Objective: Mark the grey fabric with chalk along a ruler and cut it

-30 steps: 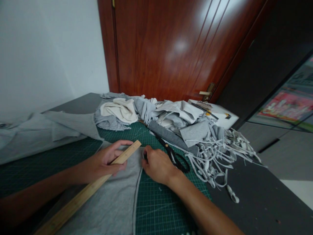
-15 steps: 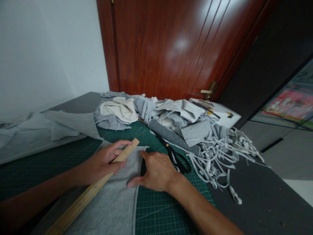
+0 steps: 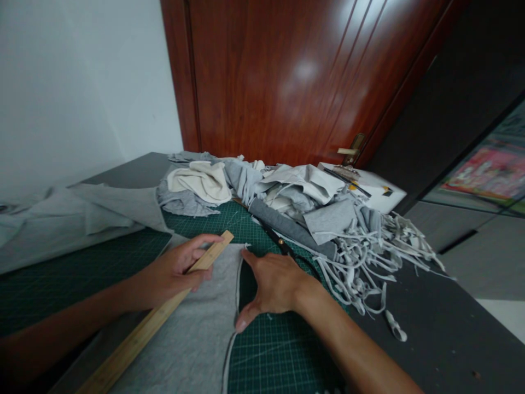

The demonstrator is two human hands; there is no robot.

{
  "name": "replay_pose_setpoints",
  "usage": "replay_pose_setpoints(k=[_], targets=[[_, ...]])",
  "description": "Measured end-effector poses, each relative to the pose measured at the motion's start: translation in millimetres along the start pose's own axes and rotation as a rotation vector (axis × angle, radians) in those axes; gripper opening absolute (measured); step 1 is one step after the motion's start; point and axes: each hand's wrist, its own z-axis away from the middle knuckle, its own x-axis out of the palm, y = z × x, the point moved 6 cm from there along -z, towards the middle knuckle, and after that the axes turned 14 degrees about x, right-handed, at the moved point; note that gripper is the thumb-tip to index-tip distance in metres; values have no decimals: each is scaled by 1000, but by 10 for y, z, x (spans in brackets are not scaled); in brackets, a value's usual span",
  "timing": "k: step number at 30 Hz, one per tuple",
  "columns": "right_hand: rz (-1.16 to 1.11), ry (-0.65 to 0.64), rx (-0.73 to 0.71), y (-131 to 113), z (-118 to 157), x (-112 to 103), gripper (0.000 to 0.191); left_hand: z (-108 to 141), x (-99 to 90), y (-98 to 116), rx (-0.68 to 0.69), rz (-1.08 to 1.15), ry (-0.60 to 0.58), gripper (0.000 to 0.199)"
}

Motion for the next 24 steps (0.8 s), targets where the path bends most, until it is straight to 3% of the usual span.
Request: replay_pose_setpoints(k=[10, 13, 16, 18, 22, 24], targets=[[-4, -60, -31, -101, 94, -34, 139, 19, 18, 24, 24, 7, 12, 67], [-57, 19, -93, -197, 140, -75, 97, 8, 18, 19, 19, 2, 22, 69], [6, 246, -36, -197, 127, -134, 42, 6, 15, 17, 31, -4, 22, 69], [94, 336, 34, -133, 85, -126, 32, 13, 9, 12, 31, -13, 30, 69], [170, 369, 108, 1, 28, -63, 24, 24, 2, 12, 23, -46, 54, 69], [129, 450, 112, -42, 94, -60, 33, 20, 2, 17, 24, -48, 65, 70]])
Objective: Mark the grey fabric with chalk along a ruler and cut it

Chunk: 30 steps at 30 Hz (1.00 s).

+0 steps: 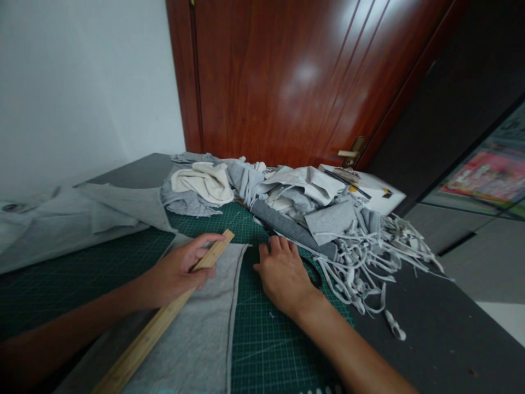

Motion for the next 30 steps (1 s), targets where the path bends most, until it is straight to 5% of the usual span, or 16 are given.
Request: replay_pose_setpoints(k=[2, 5, 8, 11, 17, 22, 30], targets=[[-210, 97, -38, -157, 153, -65, 63, -11, 5, 0, 20, 43, 2, 71], [-623, -31, -202, -570, 457, 44, 87, -24, -11, -38, 66, 116, 1, 71], [-706, -160, -285, -927, 670, 342, 117, -20, -89, -118, 105, 4, 14, 68], [-680, -138, -371, -1130, 743, 582, 146, -8, -125, -172, 116, 21, -11, 71], [-748, -55, -237, -1161, 651, 585, 121, -10, -228, -47, 90, -185, 164, 58], [-724, -127, -244, -1013, 562, 417, 103, -26, -82, -10, 14, 43, 104, 70], [-424, -250, -313, -565, 452, 367, 124, -25, -56, -2, -40, 41, 116, 72]])
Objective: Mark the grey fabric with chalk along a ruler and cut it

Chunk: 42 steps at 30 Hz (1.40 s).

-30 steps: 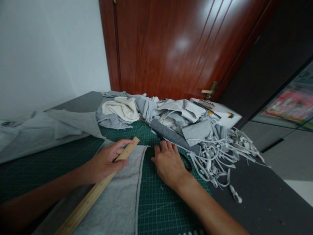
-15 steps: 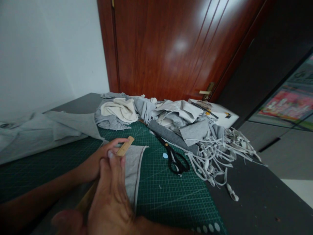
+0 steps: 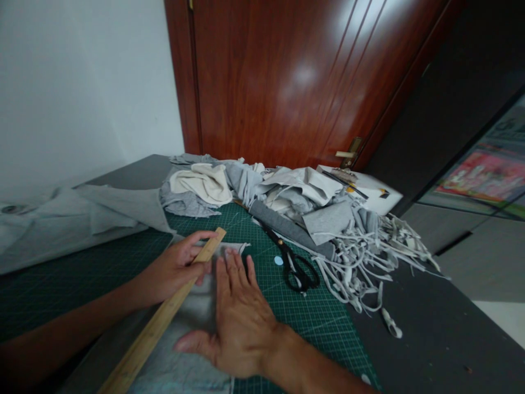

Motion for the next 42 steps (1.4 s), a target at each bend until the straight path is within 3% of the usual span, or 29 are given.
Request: replay_pose_setpoints(k=[5, 12, 42], targets=[[44, -209, 76, 252, -37, -78, 163, -4, 0, -19, -20, 8, 14, 72], [139, -309, 74, 364, -31, -213, 178, -1, -4, -22, -21, -25, -5, 72], [150, -401, 63, 431, -46, -224, 185, 6, -1, 50, 6, -110, -12, 70]])
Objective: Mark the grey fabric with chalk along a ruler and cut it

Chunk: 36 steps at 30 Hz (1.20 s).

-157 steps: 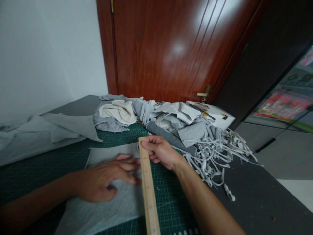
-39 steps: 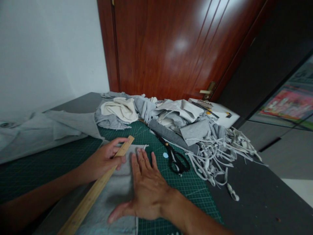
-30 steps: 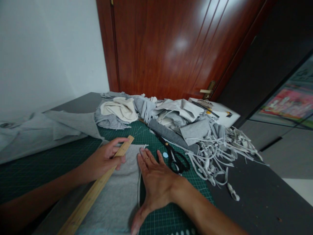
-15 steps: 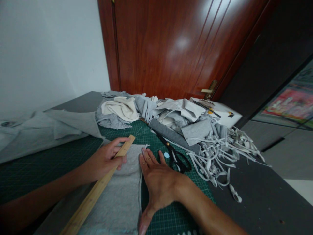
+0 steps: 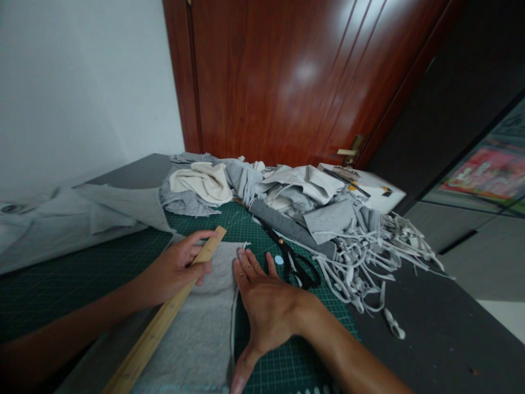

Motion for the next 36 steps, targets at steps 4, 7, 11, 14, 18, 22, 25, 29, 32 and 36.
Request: replay_pose_setpoints(k=[4, 7, 11, 14, 18, 22, 25, 29, 32, 36], targets=[[-23, 12, 19, -73, 53, -54, 174, 3, 8, -10, 3, -6, -8, 69], [-66, 24, 63, -165, 109, -73, 148, 5, 10, -21, 9, -7, -3, 68], [-59, 123, 95, -265, 156, -82, 116, 8, 15, -30, 2, -3, 4, 69], [-31, 135, 90, -245, 146, -68, 111, 10, 17, -21, -4, -18, 5, 68], [-67, 96, 45, -107, 137, -91, 117, 12, 13, -13, -21, -21, 9, 69], [-148, 86, 14, 17, 172, -126, 126, 0, 18, -31, -18, 1, 2, 70], [-174, 95, 26, 46, 179, -125, 134, -5, 15, -61, -11, -13, 1, 70], [-166, 84, 51, 44, 145, -120, 139, -4, 11, -76, -3, -36, 0, 69], [-136, 65, 79, 60, 112, -135, 147, -11, 8, -57, -4, -50, 0, 69], [-102, 55, 104, 71, 89, -174, 156, -19, 9, -39, -21, -39, 6, 69]])
